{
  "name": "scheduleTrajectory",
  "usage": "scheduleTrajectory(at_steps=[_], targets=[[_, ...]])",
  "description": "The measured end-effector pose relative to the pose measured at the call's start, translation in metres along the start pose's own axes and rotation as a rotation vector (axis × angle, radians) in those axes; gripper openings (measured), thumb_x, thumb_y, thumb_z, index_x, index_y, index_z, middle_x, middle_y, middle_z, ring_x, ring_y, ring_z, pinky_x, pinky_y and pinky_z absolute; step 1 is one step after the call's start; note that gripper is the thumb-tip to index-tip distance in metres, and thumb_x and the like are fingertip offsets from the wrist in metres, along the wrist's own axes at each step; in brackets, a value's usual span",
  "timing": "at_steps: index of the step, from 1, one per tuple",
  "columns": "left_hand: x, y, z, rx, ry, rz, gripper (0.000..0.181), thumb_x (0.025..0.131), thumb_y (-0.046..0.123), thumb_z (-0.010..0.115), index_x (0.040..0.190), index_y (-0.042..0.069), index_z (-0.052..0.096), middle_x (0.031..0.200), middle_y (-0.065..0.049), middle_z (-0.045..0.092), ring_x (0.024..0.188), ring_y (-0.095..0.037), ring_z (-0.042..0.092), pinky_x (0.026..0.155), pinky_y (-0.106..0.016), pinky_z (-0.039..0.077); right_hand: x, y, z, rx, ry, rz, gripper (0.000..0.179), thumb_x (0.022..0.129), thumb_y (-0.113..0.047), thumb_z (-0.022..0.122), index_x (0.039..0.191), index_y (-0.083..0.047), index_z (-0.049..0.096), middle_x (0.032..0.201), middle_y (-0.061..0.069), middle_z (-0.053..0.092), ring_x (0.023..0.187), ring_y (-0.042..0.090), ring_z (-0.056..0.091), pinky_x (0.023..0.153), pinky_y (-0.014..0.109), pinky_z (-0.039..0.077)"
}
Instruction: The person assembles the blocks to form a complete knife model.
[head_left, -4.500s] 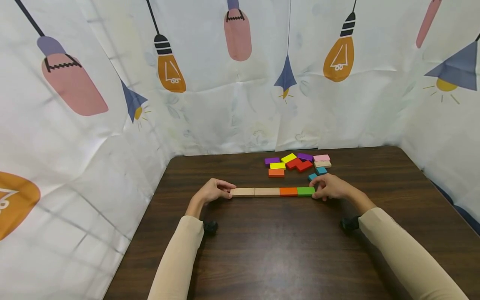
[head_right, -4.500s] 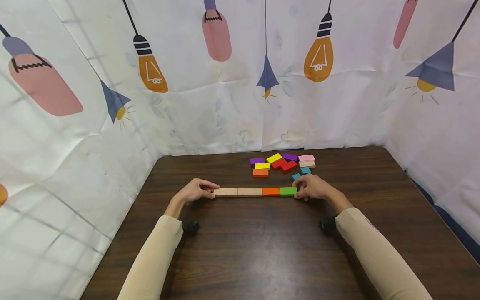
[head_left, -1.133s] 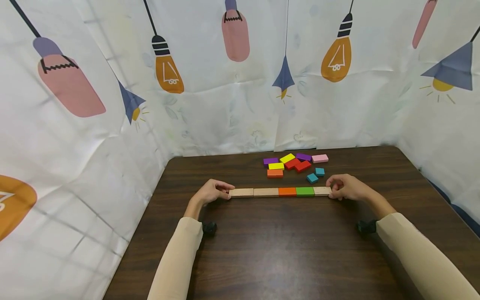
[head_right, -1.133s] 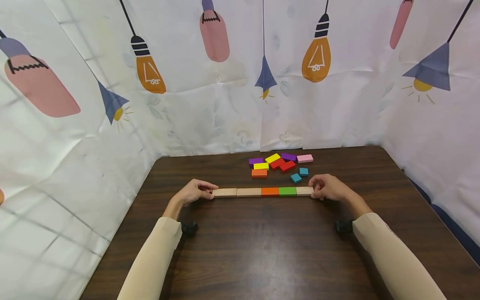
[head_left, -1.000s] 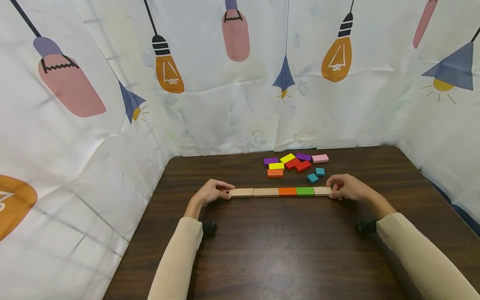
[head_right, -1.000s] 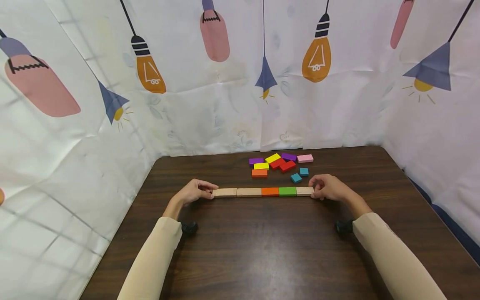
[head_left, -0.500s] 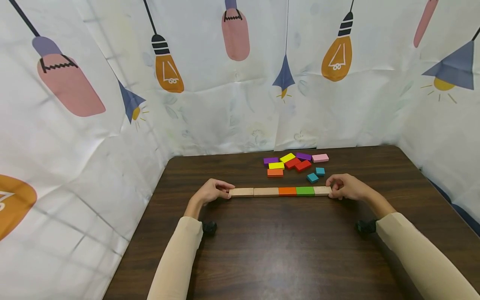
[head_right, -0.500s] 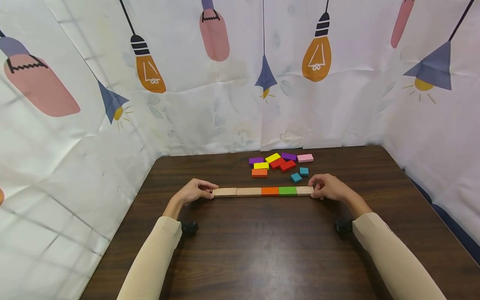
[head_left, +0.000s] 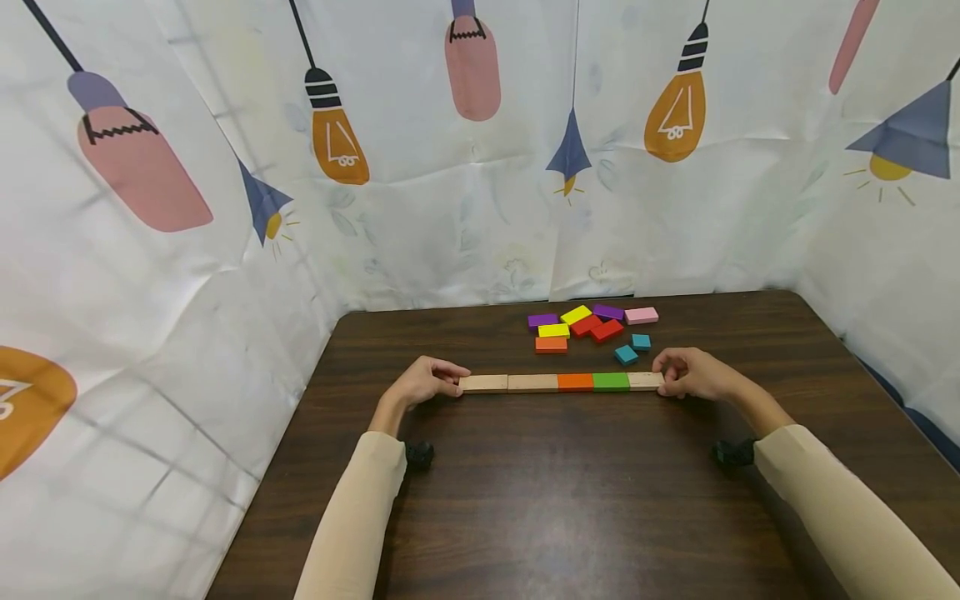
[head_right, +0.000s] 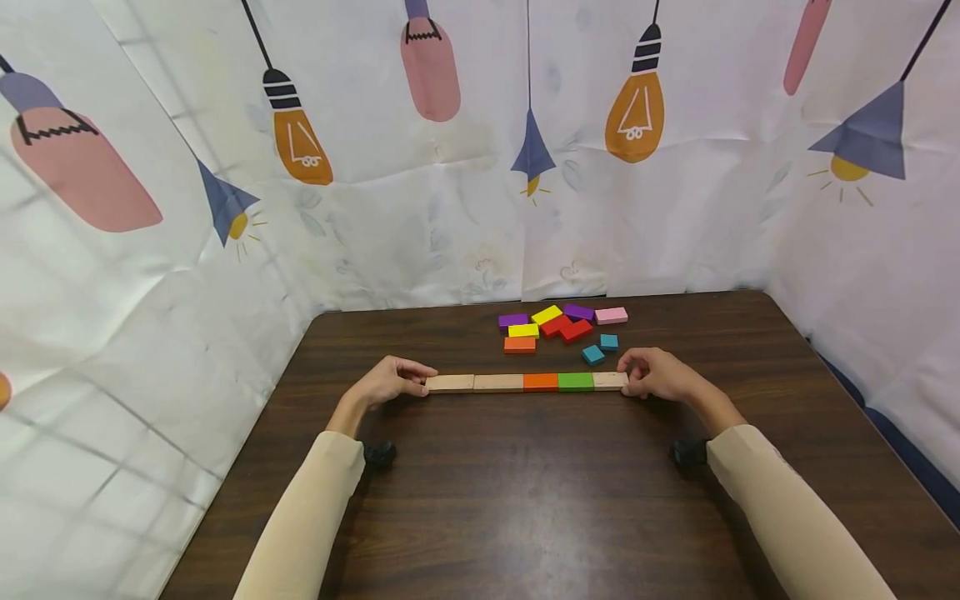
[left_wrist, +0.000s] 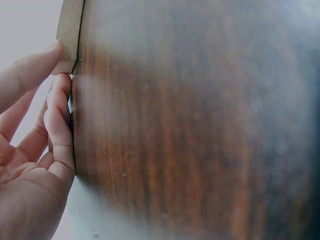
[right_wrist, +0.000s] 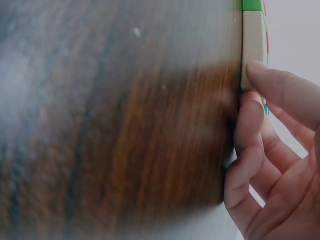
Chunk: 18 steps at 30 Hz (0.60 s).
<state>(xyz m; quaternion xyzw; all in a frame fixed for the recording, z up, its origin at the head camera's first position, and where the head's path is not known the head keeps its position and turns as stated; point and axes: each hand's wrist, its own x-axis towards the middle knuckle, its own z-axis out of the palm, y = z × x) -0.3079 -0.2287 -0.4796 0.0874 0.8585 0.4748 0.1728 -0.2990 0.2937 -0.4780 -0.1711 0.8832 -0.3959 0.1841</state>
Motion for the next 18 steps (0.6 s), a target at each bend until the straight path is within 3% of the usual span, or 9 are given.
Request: scheduleTrajectory(at_steps=[7, 18], targets=[[0.001, -0.002, 0.001, 0.004, 0.01, -0.003, 0.033, 0.089, 0.006, 0.079, 0.121, 0.01, 0.077, 0.104, -0.008, 0.072, 0.089, -0.016, 0.063, 0.08, -0.03, 0.052, 0.003, 0.0, -0.011, 0.022, -0.019, 0.022, 0.032, 0.098, -0.023, 0.071, 0.119, 0.0, 0.061, 0.084, 0.007, 0.062, 0.068, 0.019, 0.058, 0.058, 0.031, 0.05], [-0.001, -0.001, 0.0, -0.009, -0.014, -0.005, 0.032, 0.09, 0.004, 0.077, 0.122, 0.011, 0.076, 0.106, -0.009, 0.072, 0.091, -0.019, 0.065, 0.08, -0.032, 0.052, 0.035, 0.001, -0.039, -0.023, 0.153, 0.081, 0.037, 0.101, -0.02, 0.066, 0.128, 0.003, 0.054, 0.095, 0.012, 0.062, 0.079, 0.02, 0.061, 0.065, 0.032, 0.053]])
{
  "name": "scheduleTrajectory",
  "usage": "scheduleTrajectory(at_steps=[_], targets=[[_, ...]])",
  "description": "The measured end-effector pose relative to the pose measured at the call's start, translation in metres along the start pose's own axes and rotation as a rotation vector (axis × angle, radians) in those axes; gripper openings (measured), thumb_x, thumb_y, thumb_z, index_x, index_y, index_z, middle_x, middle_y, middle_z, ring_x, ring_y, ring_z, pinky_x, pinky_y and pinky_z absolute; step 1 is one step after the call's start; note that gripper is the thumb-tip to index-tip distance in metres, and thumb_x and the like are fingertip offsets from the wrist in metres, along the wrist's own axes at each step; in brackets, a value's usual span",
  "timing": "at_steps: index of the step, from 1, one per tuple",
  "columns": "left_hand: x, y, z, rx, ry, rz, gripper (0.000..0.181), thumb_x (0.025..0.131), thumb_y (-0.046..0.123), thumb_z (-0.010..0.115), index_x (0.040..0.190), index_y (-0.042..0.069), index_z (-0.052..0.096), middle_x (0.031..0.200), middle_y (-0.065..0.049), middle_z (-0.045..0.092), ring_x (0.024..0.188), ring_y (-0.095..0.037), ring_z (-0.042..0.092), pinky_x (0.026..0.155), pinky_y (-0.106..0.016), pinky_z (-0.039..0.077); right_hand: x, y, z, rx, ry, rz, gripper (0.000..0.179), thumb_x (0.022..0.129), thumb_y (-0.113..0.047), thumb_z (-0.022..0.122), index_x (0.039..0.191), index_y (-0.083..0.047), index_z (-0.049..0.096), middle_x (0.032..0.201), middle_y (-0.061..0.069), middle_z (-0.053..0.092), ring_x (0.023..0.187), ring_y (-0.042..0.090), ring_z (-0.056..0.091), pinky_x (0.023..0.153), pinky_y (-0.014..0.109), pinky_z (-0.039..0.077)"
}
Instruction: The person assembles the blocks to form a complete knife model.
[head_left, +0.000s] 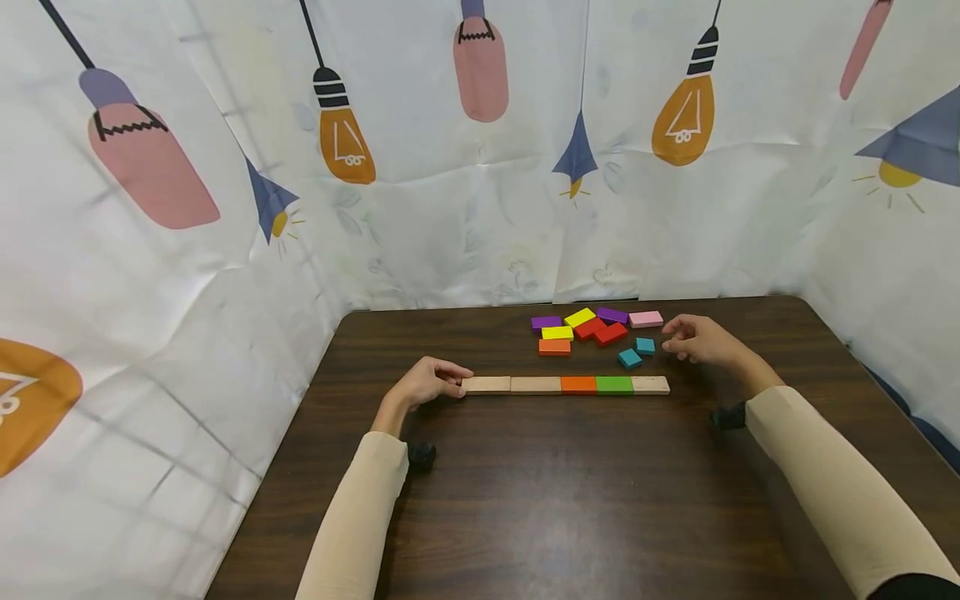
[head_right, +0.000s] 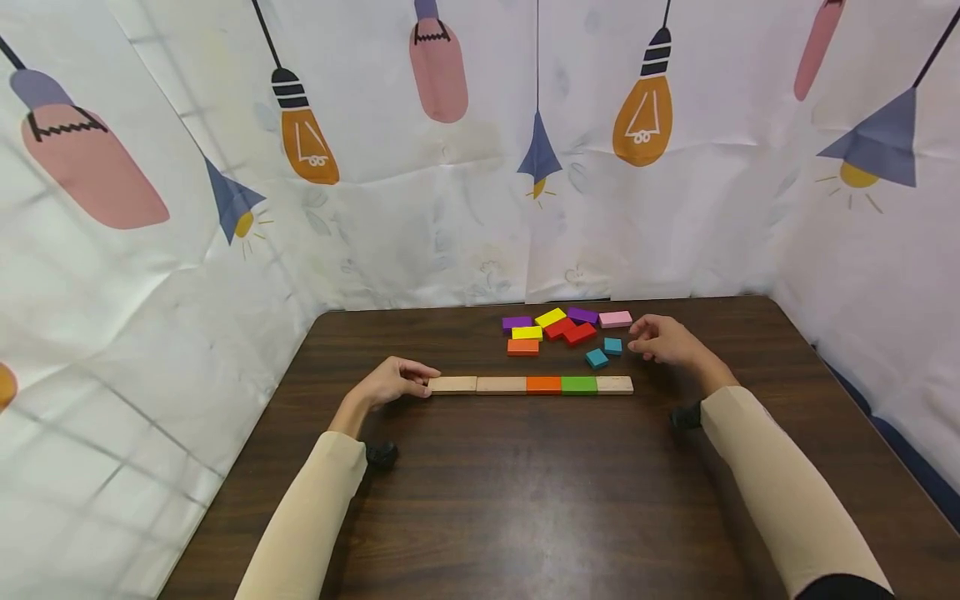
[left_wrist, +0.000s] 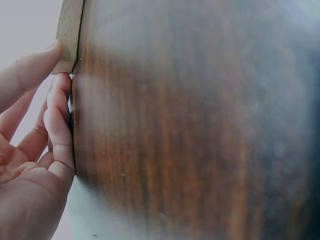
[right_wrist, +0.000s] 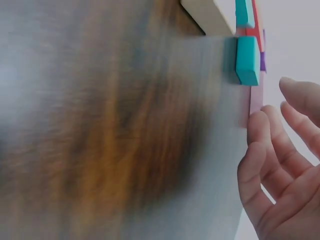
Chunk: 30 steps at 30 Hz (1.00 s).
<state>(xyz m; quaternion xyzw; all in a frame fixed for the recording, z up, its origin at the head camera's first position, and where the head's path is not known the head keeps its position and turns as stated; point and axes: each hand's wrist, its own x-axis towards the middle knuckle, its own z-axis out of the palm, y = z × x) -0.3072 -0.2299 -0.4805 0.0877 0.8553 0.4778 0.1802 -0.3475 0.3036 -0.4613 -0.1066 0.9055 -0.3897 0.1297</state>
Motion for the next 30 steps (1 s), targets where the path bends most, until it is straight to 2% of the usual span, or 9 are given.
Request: scheduleTrajectory(at_steps=[7, 12, 17, 19, 23, 27, 30], targets=[[0.0, 0.002, 0.001, -0.012, -0.018, 0.011, 0.033, 0.092, 0.004, 0.075, 0.124, 0.008, 0.075, 0.109, -0.011, 0.074, 0.093, -0.019, 0.07, 0.081, -0.033, 0.054, 0.021, 0.005, -0.004, -0.018, 0.038, 0.014, 0.055, 0.101, -0.014, 0.065, 0.147, 0.004, 0.041, 0.1, 0.016, 0.062, 0.08, 0.021, 0.06, 0.065, 0.032, 0.053], [-0.002, 0.004, 0.003, -0.019, -0.018, 0.01, 0.034, 0.092, 0.004, 0.075, 0.125, 0.005, 0.074, 0.11, -0.016, 0.073, 0.093, -0.021, 0.07, 0.081, -0.034, 0.053, 0.031, 0.004, -0.005, -0.053, 0.029, 0.022, 0.069, 0.1, -0.014, 0.066, 0.156, 0.004, 0.03, 0.103, 0.018, 0.061, 0.08, 0.021, 0.06, 0.064, 0.032, 0.052], [-0.002, 0.003, 0.003, -0.021, -0.01, 0.004, 0.033, 0.091, 0.003, 0.075, 0.124, 0.007, 0.075, 0.107, -0.014, 0.074, 0.091, -0.019, 0.07, 0.08, -0.033, 0.053, 0.04, 0.002, -0.004, -0.063, -0.011, 0.039, 0.071, 0.1, -0.01, 0.064, 0.158, 0.005, 0.025, 0.092, 0.013, 0.06, 0.072, 0.018, 0.055, 0.061, 0.031, 0.047], [-0.002, 0.003, 0.003, -0.022, -0.008, 0.003, 0.032, 0.091, 0.003, 0.075, 0.123, 0.008, 0.076, 0.106, -0.011, 0.074, 0.091, -0.018, 0.07, 0.079, -0.032, 0.053, 0.043, 0.002, -0.004, -0.076, -0.019, 0.045, 0.068, 0.101, -0.008, 0.062, 0.158, 0.005, 0.027, 0.091, 0.012, 0.059, 0.069, 0.018, 0.053, 0.061, 0.031, 0.046], [-0.002, 0.003, 0.003, -0.023, -0.011, 0.004, 0.032, 0.091, 0.003, 0.075, 0.123, 0.008, 0.076, 0.108, -0.011, 0.074, 0.091, -0.018, 0.07, 0.08, -0.032, 0.054, 0.048, 0.004, -0.004, -0.105, -0.02, 0.089, 0.058, 0.101, -0.008, 0.06, 0.153, 0.004, 0.037, 0.097, 0.018, 0.058, 0.071, 0.019, 0.054, 0.062, 0.031, 0.048], [-0.002, 0.003, 0.002, -0.023, -0.006, 0.0, 0.032, 0.09, 0.004, 0.076, 0.122, 0.009, 0.076, 0.109, -0.01, 0.075, 0.091, -0.017, 0.069, 0.081, -0.032, 0.054, 0.051, 0.005, -0.005, -0.11, -0.004, 0.128, 0.044, 0.099, -0.007, 0.061, 0.14, 0.004, 0.049, 0.097, 0.019, 0.056, 0.073, 0.02, 0.056, 0.062, 0.03, 0.049], [-0.002, 0.003, 0.001, -0.023, 0.0, -0.002, 0.032, 0.09, 0.004, 0.077, 0.121, 0.01, 0.077, 0.108, -0.01, 0.075, 0.091, -0.017, 0.068, 0.08, -0.031, 0.053, 0.052, 0.006, -0.004, -0.124, 0.01, 0.117, 0.037, 0.099, -0.007, 0.062, 0.133, 0.005, 0.054, 0.094, 0.016, 0.058, 0.071, 0.019, 0.057, 0.061, 0.029, 0.05]])
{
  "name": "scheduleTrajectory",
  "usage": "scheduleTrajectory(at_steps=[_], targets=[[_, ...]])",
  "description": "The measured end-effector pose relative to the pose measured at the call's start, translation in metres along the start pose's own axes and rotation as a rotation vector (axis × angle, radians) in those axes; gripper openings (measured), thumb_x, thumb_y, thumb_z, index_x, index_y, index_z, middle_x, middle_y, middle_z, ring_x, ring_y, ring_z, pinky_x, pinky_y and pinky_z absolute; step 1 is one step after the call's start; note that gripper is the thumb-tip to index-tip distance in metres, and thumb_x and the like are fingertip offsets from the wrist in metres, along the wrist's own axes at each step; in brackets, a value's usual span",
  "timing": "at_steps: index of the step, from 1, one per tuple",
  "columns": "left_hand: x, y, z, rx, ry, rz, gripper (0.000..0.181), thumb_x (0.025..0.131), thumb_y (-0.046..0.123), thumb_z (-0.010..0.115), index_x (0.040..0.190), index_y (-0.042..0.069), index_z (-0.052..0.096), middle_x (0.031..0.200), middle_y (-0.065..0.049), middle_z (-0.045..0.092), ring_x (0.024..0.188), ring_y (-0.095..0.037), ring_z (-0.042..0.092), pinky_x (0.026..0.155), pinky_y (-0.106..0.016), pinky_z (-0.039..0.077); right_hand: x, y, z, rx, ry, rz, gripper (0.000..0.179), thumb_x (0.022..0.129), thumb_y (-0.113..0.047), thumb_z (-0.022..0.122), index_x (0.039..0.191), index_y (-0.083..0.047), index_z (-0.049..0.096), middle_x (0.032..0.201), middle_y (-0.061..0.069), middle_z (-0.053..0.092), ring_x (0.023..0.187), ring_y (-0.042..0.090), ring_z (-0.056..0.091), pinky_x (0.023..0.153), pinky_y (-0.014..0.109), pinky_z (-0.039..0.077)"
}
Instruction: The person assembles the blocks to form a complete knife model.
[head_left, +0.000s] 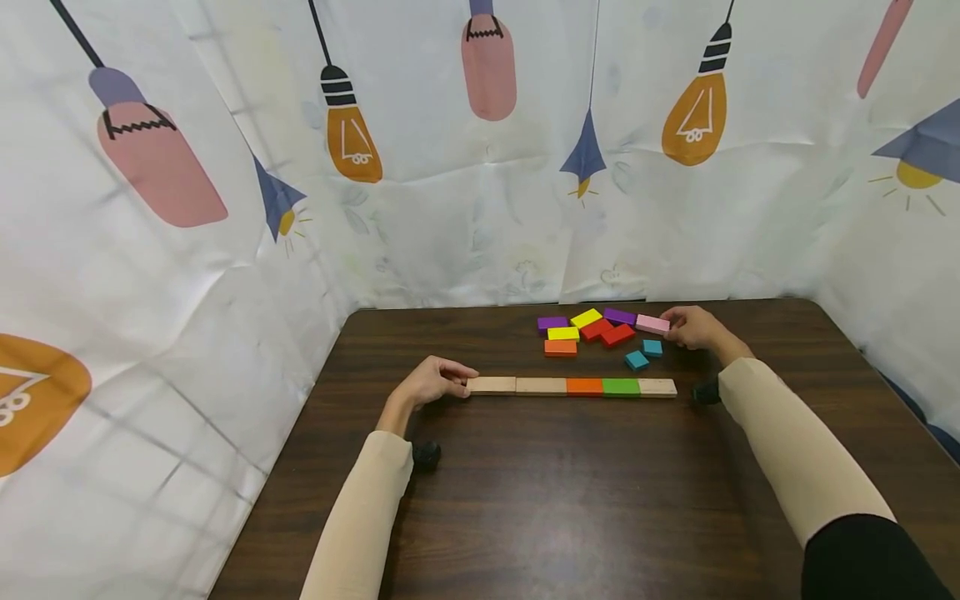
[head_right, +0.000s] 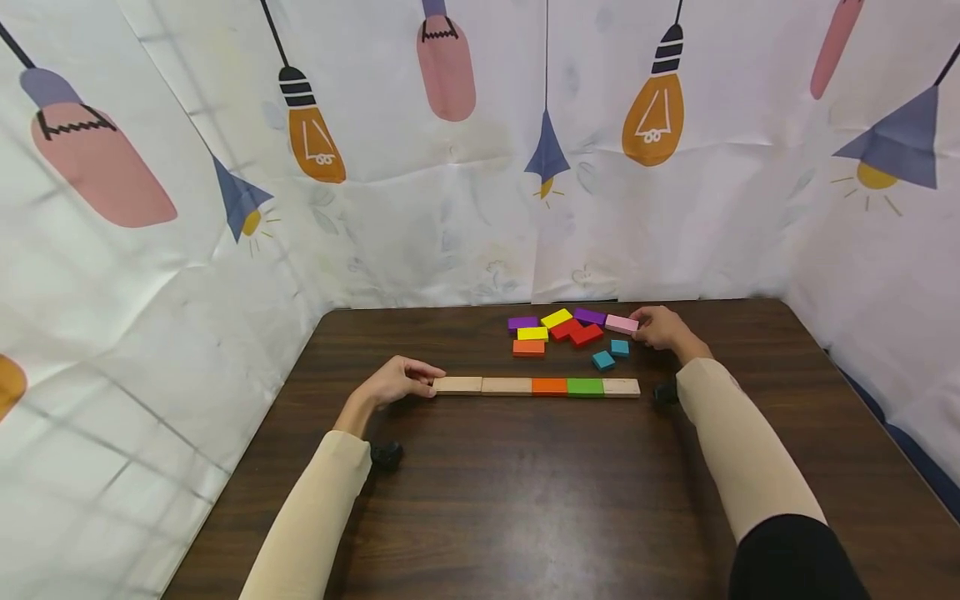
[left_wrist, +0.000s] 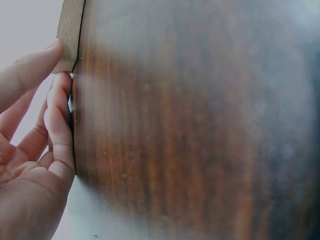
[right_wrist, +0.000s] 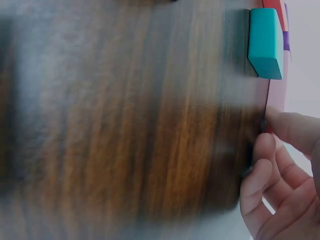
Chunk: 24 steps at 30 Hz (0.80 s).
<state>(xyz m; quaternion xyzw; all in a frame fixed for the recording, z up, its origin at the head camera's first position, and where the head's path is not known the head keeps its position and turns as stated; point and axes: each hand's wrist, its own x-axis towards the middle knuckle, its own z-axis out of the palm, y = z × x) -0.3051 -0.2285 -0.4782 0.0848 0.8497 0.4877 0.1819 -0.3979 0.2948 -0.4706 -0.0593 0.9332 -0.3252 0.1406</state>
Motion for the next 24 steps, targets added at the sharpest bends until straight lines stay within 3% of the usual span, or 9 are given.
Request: scheduleTrajectory(at_steps=[9, 14, 24], targets=[[0.0, -0.002, -0.001, 0.022, -0.001, 0.007, 0.032, 0.09, 0.005, 0.077, 0.123, 0.008, 0.076, 0.109, -0.011, 0.075, 0.092, -0.018, 0.068, 0.082, -0.033, 0.054, -0.022, 0.001, -0.002, -0.025, 0.062, -0.064, 0.039, 0.1, -0.009, 0.061, 0.136, 0.005, 0.056, 0.099, 0.02, 0.065, 0.075, 0.02, 0.061, 0.062, 0.028, 0.053], [0.0, -0.002, -0.002, 0.023, 0.01, 0.0, 0.032, 0.09, 0.005, 0.077, 0.122, 0.01, 0.077, 0.107, -0.009, 0.074, 0.09, -0.017, 0.068, 0.083, -0.032, 0.054, -0.04, -0.002, -0.003, -0.031, 0.112, -0.139, 0.036, 0.1, -0.01, 0.064, 0.133, 0.003, 0.06, 0.097, 0.018, 0.066, 0.073, 0.019, 0.061, 0.06, 0.029, 0.052], [0.001, -0.001, 0.0, 0.03, 0.012, 0.006, 0.032, 0.09, 0.005, 0.078, 0.122, 0.01, 0.077, 0.104, -0.009, 0.074, 0.089, -0.017, 0.066, 0.08, -0.031, 0.053, -0.087, -0.027, 0.011, -0.016, 0.132, -0.286, 0.038, 0.096, -0.014, 0.073, 0.132, -0.002, 0.065, 0.095, 0.011, 0.069, 0.069, 0.013, 0.059, 0.056, 0.027, 0.048]])
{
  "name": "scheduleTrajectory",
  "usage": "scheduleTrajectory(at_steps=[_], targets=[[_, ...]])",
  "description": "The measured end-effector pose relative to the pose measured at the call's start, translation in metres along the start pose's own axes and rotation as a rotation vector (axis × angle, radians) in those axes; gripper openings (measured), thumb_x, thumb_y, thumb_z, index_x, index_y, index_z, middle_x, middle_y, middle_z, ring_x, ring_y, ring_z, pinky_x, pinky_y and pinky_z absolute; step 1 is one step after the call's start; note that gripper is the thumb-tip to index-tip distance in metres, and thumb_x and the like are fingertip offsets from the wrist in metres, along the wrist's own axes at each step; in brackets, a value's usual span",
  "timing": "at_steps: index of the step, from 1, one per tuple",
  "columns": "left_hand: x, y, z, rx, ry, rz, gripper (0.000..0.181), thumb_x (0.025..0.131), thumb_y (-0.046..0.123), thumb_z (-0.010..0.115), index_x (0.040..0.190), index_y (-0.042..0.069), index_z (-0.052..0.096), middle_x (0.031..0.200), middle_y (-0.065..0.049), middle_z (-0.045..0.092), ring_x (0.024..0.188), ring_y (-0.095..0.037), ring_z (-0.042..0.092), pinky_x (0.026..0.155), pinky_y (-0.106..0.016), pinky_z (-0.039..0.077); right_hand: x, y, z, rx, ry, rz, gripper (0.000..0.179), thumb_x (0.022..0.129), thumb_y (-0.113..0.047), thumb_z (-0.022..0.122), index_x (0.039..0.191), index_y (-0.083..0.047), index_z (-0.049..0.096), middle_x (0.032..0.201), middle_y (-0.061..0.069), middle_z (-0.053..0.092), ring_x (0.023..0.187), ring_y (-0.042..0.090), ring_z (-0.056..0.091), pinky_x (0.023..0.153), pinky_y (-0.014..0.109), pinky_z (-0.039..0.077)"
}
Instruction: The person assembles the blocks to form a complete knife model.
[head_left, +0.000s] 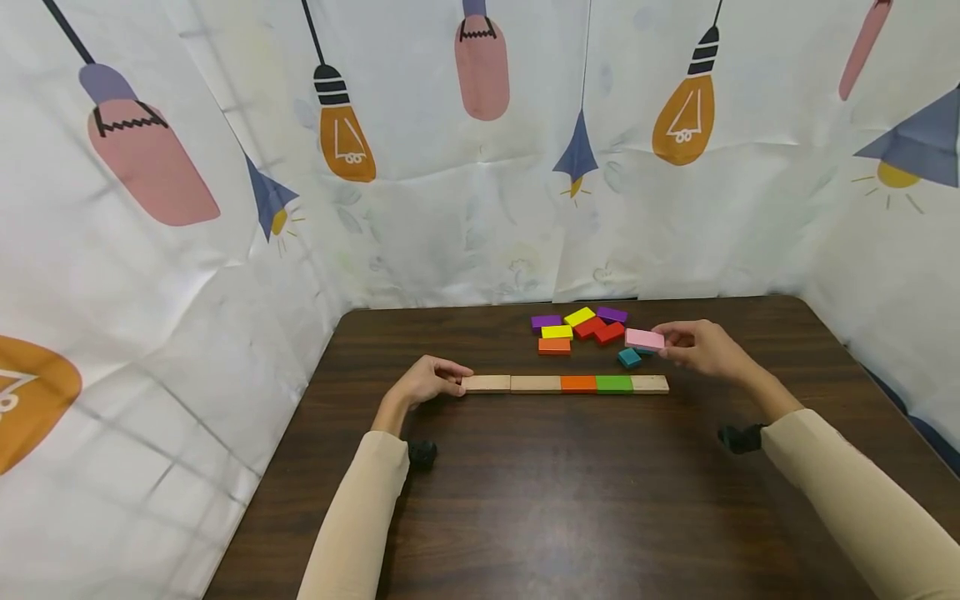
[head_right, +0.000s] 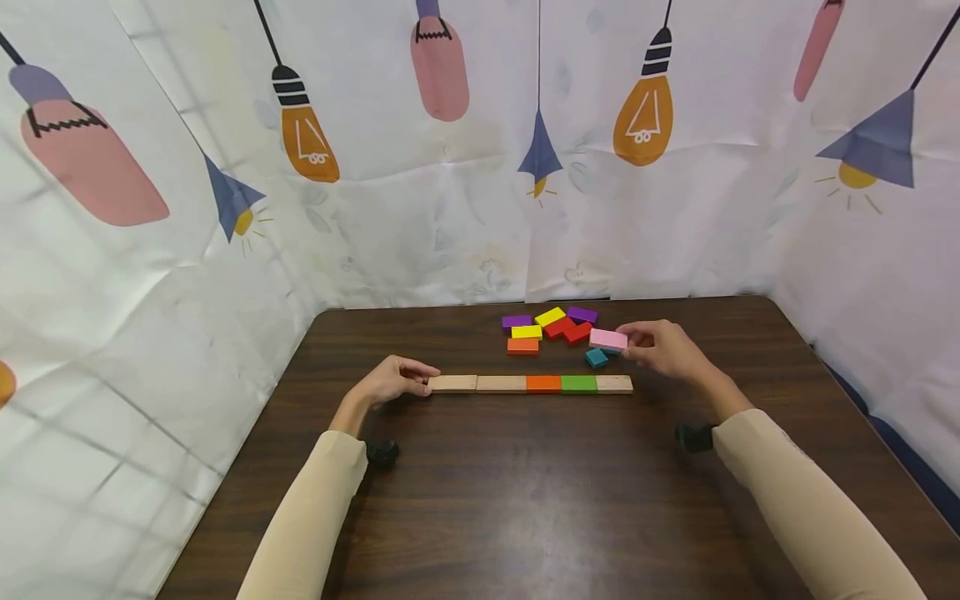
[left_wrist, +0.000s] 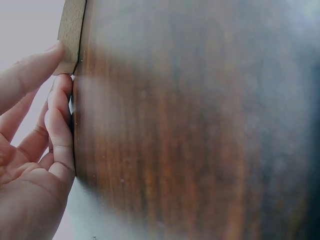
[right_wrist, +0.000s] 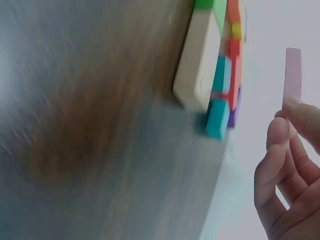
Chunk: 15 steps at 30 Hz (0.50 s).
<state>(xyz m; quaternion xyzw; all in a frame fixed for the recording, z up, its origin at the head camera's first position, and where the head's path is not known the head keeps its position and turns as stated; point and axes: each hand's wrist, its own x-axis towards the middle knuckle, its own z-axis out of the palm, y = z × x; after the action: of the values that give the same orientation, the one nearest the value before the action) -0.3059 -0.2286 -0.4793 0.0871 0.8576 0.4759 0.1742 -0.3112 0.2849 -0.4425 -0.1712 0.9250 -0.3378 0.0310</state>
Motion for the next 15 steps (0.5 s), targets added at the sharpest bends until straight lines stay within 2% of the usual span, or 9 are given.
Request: scheduleTrajectory(at_steps=[4, 8, 15], targets=[[0.0, -0.001, 0.0, 0.002, 0.002, -0.003, 0.032, 0.09, 0.005, 0.078, 0.121, 0.01, 0.077, 0.103, -0.008, 0.074, 0.089, -0.018, 0.066, 0.08, -0.031, 0.052, -0.011, -0.014, 0.012, -0.001, -0.022, -0.054, 0.038, 0.094, -0.013, 0.075, 0.13, -0.002, 0.067, 0.093, 0.007, 0.069, 0.07, 0.01, 0.057, 0.057, 0.025, 0.046], [0.0, -0.002, 0.0, -0.004, 0.001, -0.01, 0.031, 0.09, 0.005, 0.077, 0.121, 0.012, 0.077, 0.104, -0.008, 0.074, 0.089, -0.018, 0.066, 0.081, -0.032, 0.052, -0.02, -0.027, 0.027, -0.001, -0.079, -0.078, 0.038, 0.094, -0.013, 0.075, 0.129, -0.002, 0.068, 0.092, 0.004, 0.068, 0.07, 0.011, 0.057, 0.059, 0.024, 0.049], [0.001, -0.002, 0.0, -0.004, -0.008, -0.001, 0.031, 0.091, 0.005, 0.076, 0.122, 0.011, 0.077, 0.106, -0.009, 0.075, 0.091, -0.017, 0.069, 0.085, -0.035, 0.054, -0.023, -0.045, 0.049, -0.045, -0.177, -0.106, 0.036, 0.091, -0.015, 0.078, 0.126, -0.005, 0.071, 0.087, -0.003, 0.067, 0.076, 0.013, 0.056, 0.065, 0.023, 0.05]])
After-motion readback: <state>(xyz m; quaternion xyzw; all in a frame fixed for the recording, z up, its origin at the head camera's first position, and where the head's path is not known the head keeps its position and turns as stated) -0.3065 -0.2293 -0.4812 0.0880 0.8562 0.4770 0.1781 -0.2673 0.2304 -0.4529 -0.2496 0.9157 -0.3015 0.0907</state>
